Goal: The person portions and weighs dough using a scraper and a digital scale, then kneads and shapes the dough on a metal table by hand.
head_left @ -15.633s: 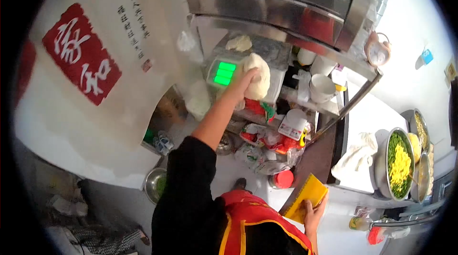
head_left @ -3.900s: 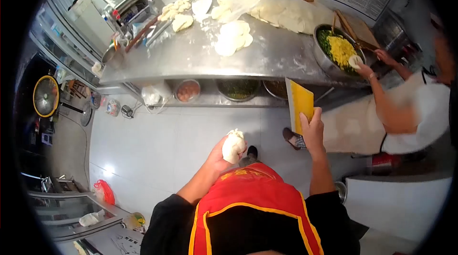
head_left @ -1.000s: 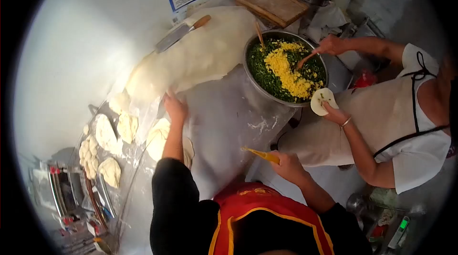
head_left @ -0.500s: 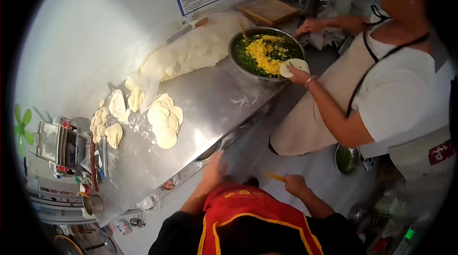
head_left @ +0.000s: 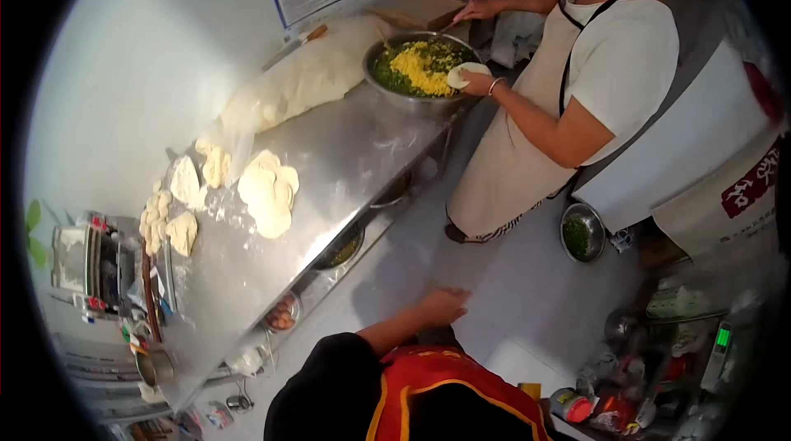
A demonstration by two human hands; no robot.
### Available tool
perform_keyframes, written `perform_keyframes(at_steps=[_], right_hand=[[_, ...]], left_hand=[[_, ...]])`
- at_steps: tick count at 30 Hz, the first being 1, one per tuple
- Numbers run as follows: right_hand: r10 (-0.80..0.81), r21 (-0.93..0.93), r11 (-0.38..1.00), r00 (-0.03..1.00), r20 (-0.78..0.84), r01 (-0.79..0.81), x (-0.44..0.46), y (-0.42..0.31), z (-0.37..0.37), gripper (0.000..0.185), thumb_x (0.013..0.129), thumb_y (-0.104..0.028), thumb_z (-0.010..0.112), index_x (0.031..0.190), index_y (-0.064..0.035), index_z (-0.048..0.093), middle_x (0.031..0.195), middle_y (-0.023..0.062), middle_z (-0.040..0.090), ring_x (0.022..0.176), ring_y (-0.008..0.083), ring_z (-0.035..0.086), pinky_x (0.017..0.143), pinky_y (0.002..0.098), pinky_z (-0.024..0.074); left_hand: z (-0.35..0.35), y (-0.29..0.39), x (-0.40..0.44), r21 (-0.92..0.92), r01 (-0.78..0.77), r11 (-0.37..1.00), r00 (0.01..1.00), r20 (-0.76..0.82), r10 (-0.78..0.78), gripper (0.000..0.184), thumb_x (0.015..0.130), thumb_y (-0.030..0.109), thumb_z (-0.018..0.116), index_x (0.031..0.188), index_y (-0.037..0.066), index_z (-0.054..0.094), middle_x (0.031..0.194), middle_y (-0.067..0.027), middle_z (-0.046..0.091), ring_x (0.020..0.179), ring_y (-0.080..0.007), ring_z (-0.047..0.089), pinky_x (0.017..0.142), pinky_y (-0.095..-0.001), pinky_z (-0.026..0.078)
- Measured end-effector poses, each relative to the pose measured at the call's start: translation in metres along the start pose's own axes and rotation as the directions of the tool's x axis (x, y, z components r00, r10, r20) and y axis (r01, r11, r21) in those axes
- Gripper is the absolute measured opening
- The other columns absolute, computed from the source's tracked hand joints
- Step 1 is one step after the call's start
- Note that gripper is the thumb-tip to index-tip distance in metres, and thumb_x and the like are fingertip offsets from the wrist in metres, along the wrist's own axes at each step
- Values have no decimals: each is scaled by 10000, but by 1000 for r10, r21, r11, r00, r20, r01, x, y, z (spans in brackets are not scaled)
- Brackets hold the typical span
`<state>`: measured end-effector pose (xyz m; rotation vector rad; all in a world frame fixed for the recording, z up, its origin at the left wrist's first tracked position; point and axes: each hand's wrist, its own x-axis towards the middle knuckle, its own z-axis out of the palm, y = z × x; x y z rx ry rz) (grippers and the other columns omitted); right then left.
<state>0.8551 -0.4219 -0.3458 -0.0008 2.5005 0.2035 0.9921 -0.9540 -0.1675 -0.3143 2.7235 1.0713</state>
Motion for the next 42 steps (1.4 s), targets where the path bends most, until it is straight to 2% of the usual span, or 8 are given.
perform_keyframes(at_steps=[8,16,27,29,31,34,36,42], right_hand=[[161,330,939,970,-184,-93,-55,47,0,250,754,-274,662,829,-39,706,826,185,692,773,356,676,659,444,524],[25,511,842,934,-355,172,-53,91,-34,277,748,-304,685,844,-45,694,823,222,671,760,403,648,630,458,500],[536,764,520,842,57,-383,-60,250,11,262,707,-248,621,857,-50,705,825,215,676,811,366,667,739,426,541],[534,727,517,834,139,-452,-73,265,13,296,711,-288,631,848,-35,701,817,217,676,805,368,668,733,427,540],[642,786,206,687,340,-583,-71,271,70,334,713,-327,663,852,-25,701,843,216,683,832,361,671,730,430,537],[736,745,80,543,404,-662,-83,259,105,316,695,-287,704,861,-18,700,883,209,688,871,349,673,747,428,534],[733,686,-98,414,539,-721,-95,248,91,293,683,-233,708,889,-25,701,899,208,689,876,345,676,756,420,535],[721,586,-399,153,676,-705,-56,241,54,293,675,-222,715,887,-21,700,874,205,692,834,340,684,716,416,534]], left_hand=[[77,71,24,37,-154,987,913,387,128,455,860,323,570,1204,27,541,1194,-204,575,1121,-377,543,951,-470,428],[144,174,122,170,-382,908,819,518,247,487,881,337,533,1236,5,511,1230,-229,547,1163,-382,509,993,-458,398],[270,479,265,8,-762,648,451,724,521,573,906,375,539,1341,14,443,1310,-209,508,1227,-353,470,1026,-424,382],[286,526,299,-3,-761,648,495,642,585,550,907,354,546,1341,30,446,1319,-192,500,1224,-353,470,1018,-432,391],[306,571,332,-20,-759,650,545,527,652,542,902,326,563,1342,36,439,1337,-175,484,1227,-352,466,1016,-438,393],[339,644,389,-85,-787,612,547,364,754,579,885,285,604,1358,23,396,1366,-191,442,1243,-376,440,1023,-446,384],[370,699,428,-138,-857,497,476,161,864,614,871,279,622,1361,7,371,1358,-235,428,1242,-409,425,1024,-453,379],[461,920,518,-230,-936,265,265,31,964,720,820,256,673,1380,-27,321,1366,-294,377,1257,-450,380,1061,-487,314]])
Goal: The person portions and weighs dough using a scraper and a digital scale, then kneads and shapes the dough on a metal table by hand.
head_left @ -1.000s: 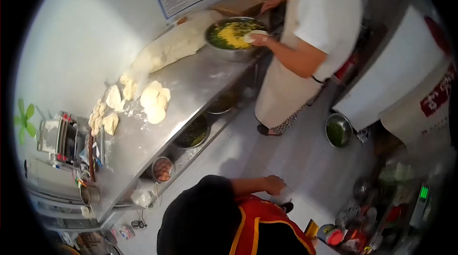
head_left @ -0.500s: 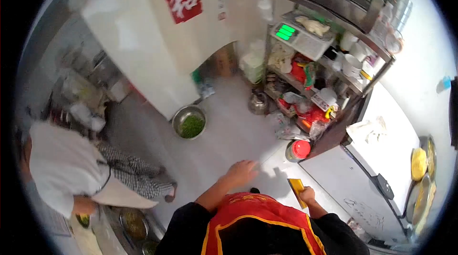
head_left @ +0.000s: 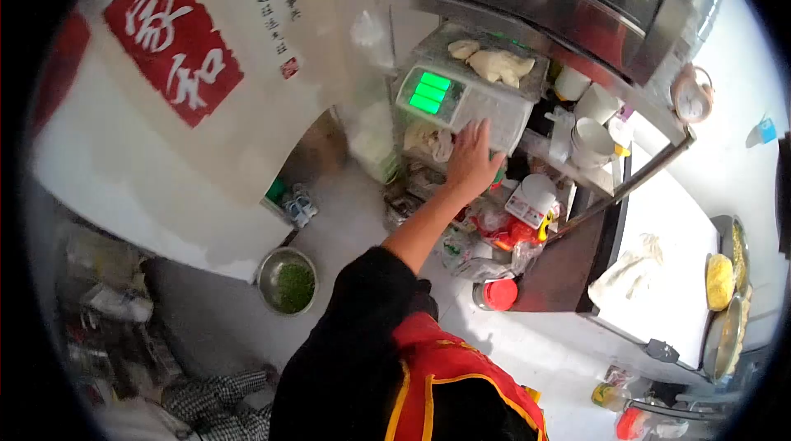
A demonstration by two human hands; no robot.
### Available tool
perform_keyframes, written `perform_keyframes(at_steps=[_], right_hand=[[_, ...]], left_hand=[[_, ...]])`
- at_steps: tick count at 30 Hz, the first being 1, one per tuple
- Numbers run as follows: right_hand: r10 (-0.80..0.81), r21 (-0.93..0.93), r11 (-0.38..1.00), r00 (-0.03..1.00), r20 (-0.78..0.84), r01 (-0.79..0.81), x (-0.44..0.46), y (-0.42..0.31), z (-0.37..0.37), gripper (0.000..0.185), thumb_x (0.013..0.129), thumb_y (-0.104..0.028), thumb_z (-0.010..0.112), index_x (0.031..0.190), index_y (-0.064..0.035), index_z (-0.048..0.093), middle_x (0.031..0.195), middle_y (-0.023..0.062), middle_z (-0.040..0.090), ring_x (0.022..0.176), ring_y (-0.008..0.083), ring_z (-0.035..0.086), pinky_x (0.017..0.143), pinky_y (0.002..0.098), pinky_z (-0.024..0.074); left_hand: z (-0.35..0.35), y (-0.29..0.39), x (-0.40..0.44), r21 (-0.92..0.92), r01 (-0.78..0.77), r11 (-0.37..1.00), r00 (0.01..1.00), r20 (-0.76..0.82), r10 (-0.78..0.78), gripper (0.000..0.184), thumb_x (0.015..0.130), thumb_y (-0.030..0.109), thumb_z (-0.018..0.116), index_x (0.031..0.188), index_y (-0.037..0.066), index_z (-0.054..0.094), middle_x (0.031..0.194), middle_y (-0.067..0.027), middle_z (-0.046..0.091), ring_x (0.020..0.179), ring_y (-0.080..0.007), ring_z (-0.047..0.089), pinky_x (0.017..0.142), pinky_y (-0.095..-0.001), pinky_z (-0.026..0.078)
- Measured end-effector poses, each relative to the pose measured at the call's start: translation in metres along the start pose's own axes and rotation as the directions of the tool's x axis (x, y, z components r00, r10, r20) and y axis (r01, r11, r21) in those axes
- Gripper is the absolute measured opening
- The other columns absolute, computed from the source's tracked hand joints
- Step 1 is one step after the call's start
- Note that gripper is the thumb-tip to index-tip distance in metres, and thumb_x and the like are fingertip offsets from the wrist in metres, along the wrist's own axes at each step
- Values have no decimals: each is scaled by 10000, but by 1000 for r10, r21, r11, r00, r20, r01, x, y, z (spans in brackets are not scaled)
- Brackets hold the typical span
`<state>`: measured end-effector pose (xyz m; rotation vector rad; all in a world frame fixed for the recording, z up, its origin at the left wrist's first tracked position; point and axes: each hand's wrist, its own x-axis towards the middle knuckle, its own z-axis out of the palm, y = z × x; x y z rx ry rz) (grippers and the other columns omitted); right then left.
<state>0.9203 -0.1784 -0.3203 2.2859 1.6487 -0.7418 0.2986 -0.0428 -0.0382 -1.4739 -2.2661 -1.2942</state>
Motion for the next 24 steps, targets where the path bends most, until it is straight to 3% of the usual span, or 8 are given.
perform_keyframes(at_steps=[5,8,11,15,16,19,21,24], right_hand=[[8,220,975,995,-102,15,-29,-80,-13,289,673,-219,717,879,-17,699,852,201,694,809,337,686,696,416,532],[-32,407,909,991,-132,84,-39,-121,-28,287,671,-217,718,874,-15,698,839,199,695,794,335,687,685,416,531],[-62,481,864,980,-187,147,-51,-167,-45,285,670,-215,718,869,-12,698,826,196,696,780,334,689,673,416,530],[-82,314,935,960,-268,167,-7,-159,-12,237,679,-197,692,791,12,685,705,201,672,667,342,678,586,426,509],[56,506,861,979,-195,52,11,-143,4,242,682,-208,688,774,15,681,697,216,664,664,361,672,582,430,508],[-60,116,990,978,-201,84,-23,-187,-37,242,684,-212,685,780,10,686,697,223,662,673,370,672,593,436,515],[-40,179,981,980,-197,76,9,-149,-1,237,683,-205,675,779,10,689,709,229,663,687,377,673,602,444,520],[-42,147,986,962,-270,84,-8,-167,-13,239,689,-211,665,772,12,685,729,237,663,705,384,673,608,456,522]], left_hand=[[30,-27,160,168,-69,983,996,64,59,836,756,322,730,1414,30,305,1455,-264,278,1343,-423,288,1101,-462,277],[28,-52,227,273,-177,945,933,351,74,942,663,342,795,1420,50,316,1436,-240,343,1333,-390,335,1106,-429,287],[44,-88,268,83,-305,949,782,591,200,932,608,341,824,1396,96,391,1378,-202,449,1295,-369,404,1084,-408,326],[36,-75,263,-30,-265,964,813,531,239,604,686,266,760,1252,161,577,1316,-128,532,1219,-350,479,1027,-440,375],[48,-84,256,26,-379,925,854,395,339,563,695,224,731,1236,171,588,1300,-111,547,1205,-336,492,1015,-451,382],[71,-107,234,173,-545,820,837,66,543,500,707,118,652,1199,198,614,1249,-64,589,1168,-294,525,973,-481,405],[37,-101,224,128,-537,834,839,-19,543,510,697,70,608,1186,214,619,1213,-38,613,1154,-269,536,936,-497,421],[0,-121,251,38,-310,950,936,189,298,453,740,105,602,1184,191,622,1105,-59,666,1054,-312,596,884,-474,453]])
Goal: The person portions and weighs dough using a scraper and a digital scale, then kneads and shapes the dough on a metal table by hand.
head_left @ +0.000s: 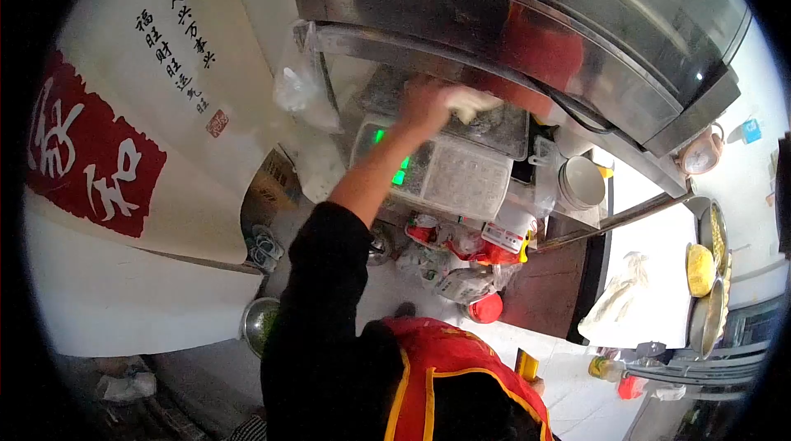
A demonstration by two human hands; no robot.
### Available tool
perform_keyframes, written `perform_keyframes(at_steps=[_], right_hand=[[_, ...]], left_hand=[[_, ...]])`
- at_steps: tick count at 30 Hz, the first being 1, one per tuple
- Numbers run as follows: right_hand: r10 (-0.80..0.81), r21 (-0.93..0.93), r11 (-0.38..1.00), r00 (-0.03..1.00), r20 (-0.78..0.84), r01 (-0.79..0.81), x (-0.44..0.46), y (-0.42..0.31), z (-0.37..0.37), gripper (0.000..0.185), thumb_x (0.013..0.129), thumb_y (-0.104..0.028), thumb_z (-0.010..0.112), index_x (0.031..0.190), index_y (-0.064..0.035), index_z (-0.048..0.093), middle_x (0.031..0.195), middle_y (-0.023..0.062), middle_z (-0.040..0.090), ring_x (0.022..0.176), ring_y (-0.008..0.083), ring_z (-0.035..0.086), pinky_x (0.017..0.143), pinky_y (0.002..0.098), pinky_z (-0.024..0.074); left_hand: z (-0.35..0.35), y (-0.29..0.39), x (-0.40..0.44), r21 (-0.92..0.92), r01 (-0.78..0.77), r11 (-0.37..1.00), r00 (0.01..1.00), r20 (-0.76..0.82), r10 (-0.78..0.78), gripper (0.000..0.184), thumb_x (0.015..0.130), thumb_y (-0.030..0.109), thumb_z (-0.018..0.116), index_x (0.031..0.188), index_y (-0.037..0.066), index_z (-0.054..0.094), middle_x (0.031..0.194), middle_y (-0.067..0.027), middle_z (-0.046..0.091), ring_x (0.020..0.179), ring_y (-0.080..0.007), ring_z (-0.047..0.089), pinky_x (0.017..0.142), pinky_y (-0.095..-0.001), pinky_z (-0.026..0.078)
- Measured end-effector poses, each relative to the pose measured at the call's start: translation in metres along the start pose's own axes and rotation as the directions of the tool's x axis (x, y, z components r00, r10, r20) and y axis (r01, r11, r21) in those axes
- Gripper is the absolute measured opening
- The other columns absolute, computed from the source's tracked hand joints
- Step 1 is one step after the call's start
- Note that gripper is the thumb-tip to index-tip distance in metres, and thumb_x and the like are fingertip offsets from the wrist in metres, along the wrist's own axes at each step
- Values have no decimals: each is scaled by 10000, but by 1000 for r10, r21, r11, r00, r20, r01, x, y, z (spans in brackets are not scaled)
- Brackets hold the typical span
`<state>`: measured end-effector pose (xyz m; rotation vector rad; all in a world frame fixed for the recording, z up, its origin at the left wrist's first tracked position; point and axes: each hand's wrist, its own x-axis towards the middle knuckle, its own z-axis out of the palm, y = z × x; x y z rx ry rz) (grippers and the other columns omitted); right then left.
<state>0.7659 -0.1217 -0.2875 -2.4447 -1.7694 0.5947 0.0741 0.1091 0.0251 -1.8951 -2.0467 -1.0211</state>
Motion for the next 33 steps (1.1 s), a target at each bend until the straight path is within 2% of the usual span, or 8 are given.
perform_keyframes(at_steps=[3,8,16,19,23,27,30,33], right_hand=[[-69,-25,997,997,-22,68,-1,-12,0,260,712,-241,650,753,15,663,753,243,660,700,395,662,609,469,513],[-67,59,996,998,20,66,6,-21,-1,254,732,-242,635,774,7,657,753,244,655,713,396,656,618,468,507],[-4,-45,999,995,96,8,-26,-60,-46,229,701,-180,603,831,-12,689,754,225,668,738,396,662,638,454,518],[52,51,997,997,49,-54,-49,-57,-53,223,691,-172,620,830,-12,689,751,238,658,742,398,659,641,452,521],[99,-52,994,994,45,-97,-77,-37,-48,203,712,-178,632,831,-25,690,785,239,659,757,409,649,666,472,516],[128,-55,990,991,37,-126,-105,-9,-43,224,720,-216,628,830,-32,691,797,246,655,767,411,647,682,477,515],[222,-69,974,970,100,-216,-121,7,-43,222,760,-227,600,867,-58,699,833,225,663,802,398,647,719,478,513],[235,-22,972,971,35,-235,-132,45,-18,212,738,-230,596,847,-77,695,802,209,663,773,391,647,696,466,517]], left_hand=[[5,-52,22,69,362,930,928,65,-366,384,781,224,638,1164,201,650,1058,-107,679,955,-359,635,852,-446,473],[-9,-56,18,157,17,987,955,288,-62,670,685,449,762,1235,105,595,1191,-136,617,1106,-334,563,959,-407,420],[2,-62,34,242,196,950,968,106,-226,978,652,531,776,1425,107,351,1441,-179,372,1261,-315,441,1067,-421,340],[-10,-56,59,369,332,868,881,207,-425,875,722,502,736,1406,95,372,1438,-167,376,1273,-318,426,1051,-398,363],[-2,-135,56,388,-58,920,985,173,-11,616,858,381,620,1349,56,442,1352,-158,473,1208,-314,481,1010,-399,404],[-16,-149,-1,-46,257,965,961,122,-250,542,893,359,572,1313,29,473,1276,-150,531,1127,-306,541,963,-411,446],[-3,-143,-76,-573,493,655,867,262,-424,496,920,342,535,1285,9,497,1220,-144,575,1065,-300,585,927,-420,478],[14,-94,-187,-851,519,-85,780,512,-359,464,940,346,505,1268,18,519,1221,-120,584,1059,-283,594,906,-425,488]])
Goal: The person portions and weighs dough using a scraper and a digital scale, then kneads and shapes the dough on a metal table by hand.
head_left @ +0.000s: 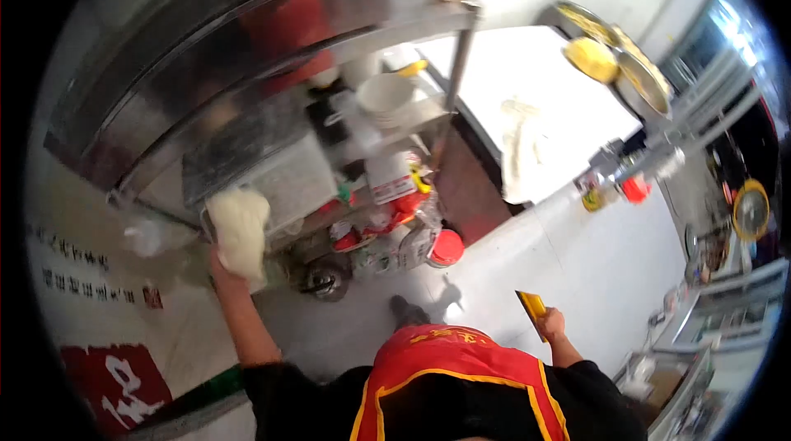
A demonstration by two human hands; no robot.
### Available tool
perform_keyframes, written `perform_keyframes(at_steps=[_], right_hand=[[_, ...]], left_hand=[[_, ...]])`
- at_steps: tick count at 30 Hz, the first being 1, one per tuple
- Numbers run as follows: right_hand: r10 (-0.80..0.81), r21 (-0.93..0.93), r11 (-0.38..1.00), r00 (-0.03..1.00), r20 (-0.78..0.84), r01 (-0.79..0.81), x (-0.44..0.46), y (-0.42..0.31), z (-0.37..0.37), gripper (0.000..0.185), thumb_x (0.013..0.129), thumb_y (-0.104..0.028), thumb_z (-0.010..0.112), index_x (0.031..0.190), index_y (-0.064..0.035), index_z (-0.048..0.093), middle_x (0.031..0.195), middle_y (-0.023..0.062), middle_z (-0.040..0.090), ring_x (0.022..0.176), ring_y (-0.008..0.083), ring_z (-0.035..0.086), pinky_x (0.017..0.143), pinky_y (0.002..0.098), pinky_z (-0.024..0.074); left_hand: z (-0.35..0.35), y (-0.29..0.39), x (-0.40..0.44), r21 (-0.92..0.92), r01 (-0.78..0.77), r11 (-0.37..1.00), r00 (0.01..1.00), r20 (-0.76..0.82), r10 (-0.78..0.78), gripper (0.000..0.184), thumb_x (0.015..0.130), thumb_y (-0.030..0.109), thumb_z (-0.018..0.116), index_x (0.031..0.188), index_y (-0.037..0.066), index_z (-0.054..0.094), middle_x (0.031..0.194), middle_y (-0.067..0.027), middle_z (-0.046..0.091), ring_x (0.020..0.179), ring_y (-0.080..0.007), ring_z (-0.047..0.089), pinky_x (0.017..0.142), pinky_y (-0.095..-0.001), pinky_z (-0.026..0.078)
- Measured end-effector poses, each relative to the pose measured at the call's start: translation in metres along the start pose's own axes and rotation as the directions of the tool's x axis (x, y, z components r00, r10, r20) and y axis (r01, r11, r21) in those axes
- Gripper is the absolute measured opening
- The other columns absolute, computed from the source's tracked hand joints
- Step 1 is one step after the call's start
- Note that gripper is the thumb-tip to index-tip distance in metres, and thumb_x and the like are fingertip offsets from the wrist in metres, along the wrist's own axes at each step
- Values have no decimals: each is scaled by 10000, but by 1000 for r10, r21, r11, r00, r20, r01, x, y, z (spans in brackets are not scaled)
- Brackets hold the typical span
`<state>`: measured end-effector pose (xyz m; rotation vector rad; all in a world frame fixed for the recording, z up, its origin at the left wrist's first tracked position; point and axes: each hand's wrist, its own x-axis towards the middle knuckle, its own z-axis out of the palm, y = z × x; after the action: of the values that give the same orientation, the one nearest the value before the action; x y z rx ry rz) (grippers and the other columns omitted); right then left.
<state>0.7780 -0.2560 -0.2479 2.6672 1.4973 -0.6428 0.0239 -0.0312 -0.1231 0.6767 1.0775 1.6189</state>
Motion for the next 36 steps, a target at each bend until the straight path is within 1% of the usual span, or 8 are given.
perform_keyframes(at_steps=[1,3,5,9,11,17,25,36], right_hand=[[-14,18,1000,999,-37,14,-1,16,7,208,721,-234,599,830,-82,692,780,204,662,752,390,647,678,461,520],[39,125,991,999,29,-42,-21,13,-8,202,743,-241,591,855,-108,693,834,192,669,800,387,642,706,464,513],[-3,150,989,1000,18,0,-36,37,6,203,752,-240,593,887,-121,687,870,188,668,845,389,632,737,470,504],[54,218,974,997,45,-63,-92,91,2,287,735,-187,575,1008,-153,656,881,167,674,842,380,638,759,480,512],[166,227,960,986,18,-166,-131,137,1,262,753,-154,529,980,-130,658,871,160,675,840,365,645,752,476,516],[662,404,688,750,-8,-603,-277,240,39,229,777,-127,516,953,-110,660,868,144,676,855,340,649,752,466,516],[977,831,-83,119,177,-551,-399,303,54,333,741,-196,566,1038,-74,655,907,186,676,861,367,641,773,443,508],[902,888,-332,-169,398,317,-451,477,26,258,789,-108,670,1015,13,650,854,98,678,770,186,652,698,337,519]], left_hand=[[10,-26,-38,-224,68,972,997,43,-59,459,942,360,500,1270,41,525,1260,-101,564,1093,-270,572,909,-424,478],[43,-50,-98,310,127,942,934,284,-219,459,972,347,458,1318,46,477,1295,-94,542,1118,-257,551,939,-406,460],[121,-112,-153,-271,561,782,821,301,-485,468,978,333,461,1349,49,446,1303,-106,535,1121,-262,548,954,-408,453],[222,-206,-236,-3,765,644,543,541,-642,484,969,314,500,1371,55,423,1308,-141,516,1142,-305,540,979,-459,446],[292,-226,-265,188,911,366,192,592,-782,480,960,321,516,1348,51,435,1281,-144,539,1102,-308,574,948,-453,481],[456,-297,-351,759,630,165,-418,510,-752,487,946,329,550,1332,55,435,1278,-135,544,1119,-287,578,948,-425,498],[599,-379,-522,969,189,162,-572,242,-783,549,954,357,536,1387,67,366,1347,-128,491,1189,-277,525,990,-433,461],[750,-502,-764,999,-37,27,-711,-7,-704,581,973,400,482,1396,24,353,1362,-157,486,1206,-309,513,993,-471,439]])
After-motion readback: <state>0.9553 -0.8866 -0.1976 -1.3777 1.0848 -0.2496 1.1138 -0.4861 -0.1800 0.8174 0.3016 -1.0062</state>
